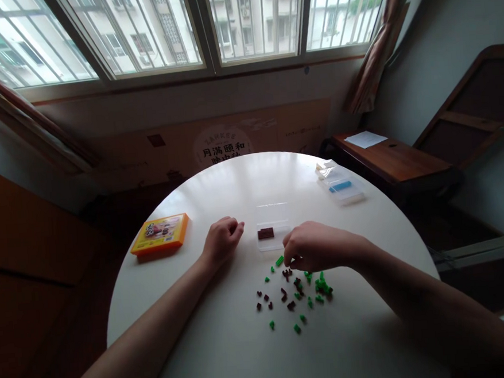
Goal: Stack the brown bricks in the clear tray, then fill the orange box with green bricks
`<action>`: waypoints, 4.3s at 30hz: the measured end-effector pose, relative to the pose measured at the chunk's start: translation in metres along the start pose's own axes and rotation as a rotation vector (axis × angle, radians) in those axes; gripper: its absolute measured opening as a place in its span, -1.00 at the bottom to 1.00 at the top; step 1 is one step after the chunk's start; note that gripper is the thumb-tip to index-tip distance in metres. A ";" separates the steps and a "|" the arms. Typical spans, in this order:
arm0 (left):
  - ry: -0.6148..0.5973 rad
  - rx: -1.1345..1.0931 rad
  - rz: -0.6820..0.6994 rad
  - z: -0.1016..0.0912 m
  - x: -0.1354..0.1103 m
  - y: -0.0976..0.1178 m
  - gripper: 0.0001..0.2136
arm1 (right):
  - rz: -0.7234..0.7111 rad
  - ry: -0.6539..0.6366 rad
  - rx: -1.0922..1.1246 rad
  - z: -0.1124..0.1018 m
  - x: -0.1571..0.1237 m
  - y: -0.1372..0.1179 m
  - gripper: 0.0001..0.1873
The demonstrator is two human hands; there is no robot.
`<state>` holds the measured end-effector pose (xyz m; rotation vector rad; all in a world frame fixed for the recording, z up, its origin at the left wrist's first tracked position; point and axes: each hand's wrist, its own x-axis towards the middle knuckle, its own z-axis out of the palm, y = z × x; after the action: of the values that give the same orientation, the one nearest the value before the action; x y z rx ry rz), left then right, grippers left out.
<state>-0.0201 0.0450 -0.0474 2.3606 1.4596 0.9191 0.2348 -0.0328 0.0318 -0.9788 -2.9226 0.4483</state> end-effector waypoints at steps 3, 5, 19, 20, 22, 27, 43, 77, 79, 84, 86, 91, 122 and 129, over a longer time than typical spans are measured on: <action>-0.001 0.005 -0.013 0.000 0.000 0.000 -0.65 | -0.018 0.034 -0.010 0.008 0.004 0.003 -0.81; 0.000 0.006 -0.023 -0.001 0.000 0.000 -0.65 | -0.050 0.040 0.008 0.013 0.007 0.003 -0.85; -0.097 -0.112 -0.017 -0.013 -0.006 -0.008 -0.65 | -0.032 0.118 0.122 0.003 -0.001 0.024 -0.81; -0.093 -0.112 -0.018 -0.013 -0.006 -0.008 -0.65 | -0.036 0.117 0.124 0.004 0.000 0.024 -0.81; -0.086 -0.108 -0.020 -0.012 -0.006 -0.009 -0.65 | -0.038 0.120 0.132 0.004 0.001 0.026 -0.82; -0.072 -0.069 -0.012 -0.009 -0.006 -0.005 -0.66 | -0.051 0.123 0.211 0.005 0.003 0.033 -0.83; 0.028 0.019 -0.092 -0.005 -0.004 -0.008 -0.65 | 0.081 0.194 0.349 -0.023 -0.019 0.038 -0.82; -0.008 -0.222 -0.151 -0.018 -0.043 0.001 -0.78 | 0.608 0.894 0.693 0.107 -0.114 0.011 -0.73; -0.005 -0.235 -0.154 -0.018 -0.043 0.000 -0.78 | 0.612 0.897 0.691 0.107 -0.115 0.010 -0.74; -0.004 -0.273 -0.160 -0.016 -0.044 -0.007 -0.78 | 0.614 0.896 0.685 0.106 -0.114 0.012 -0.74; -0.007 -0.287 -0.161 -0.015 -0.044 -0.010 -0.77 | 0.617 0.903 0.682 0.107 -0.113 0.014 -0.74; -0.017 -0.292 -0.156 -0.014 -0.043 -0.011 -0.76 | 0.622 0.905 0.681 0.108 -0.113 0.017 -0.73; -0.020 -0.284 -0.196 -0.018 -0.039 -0.010 -0.73 | 0.606 0.857 0.599 0.106 -0.108 0.016 -0.78; -0.112 -0.306 -0.141 -0.029 -0.038 -0.009 -0.73 | 0.611 0.787 0.501 0.103 -0.102 0.008 -0.81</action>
<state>-0.0563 0.0123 -0.0437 2.0282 1.3175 0.8874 0.3092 -0.1141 -0.0620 -1.4942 -1.6879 0.5878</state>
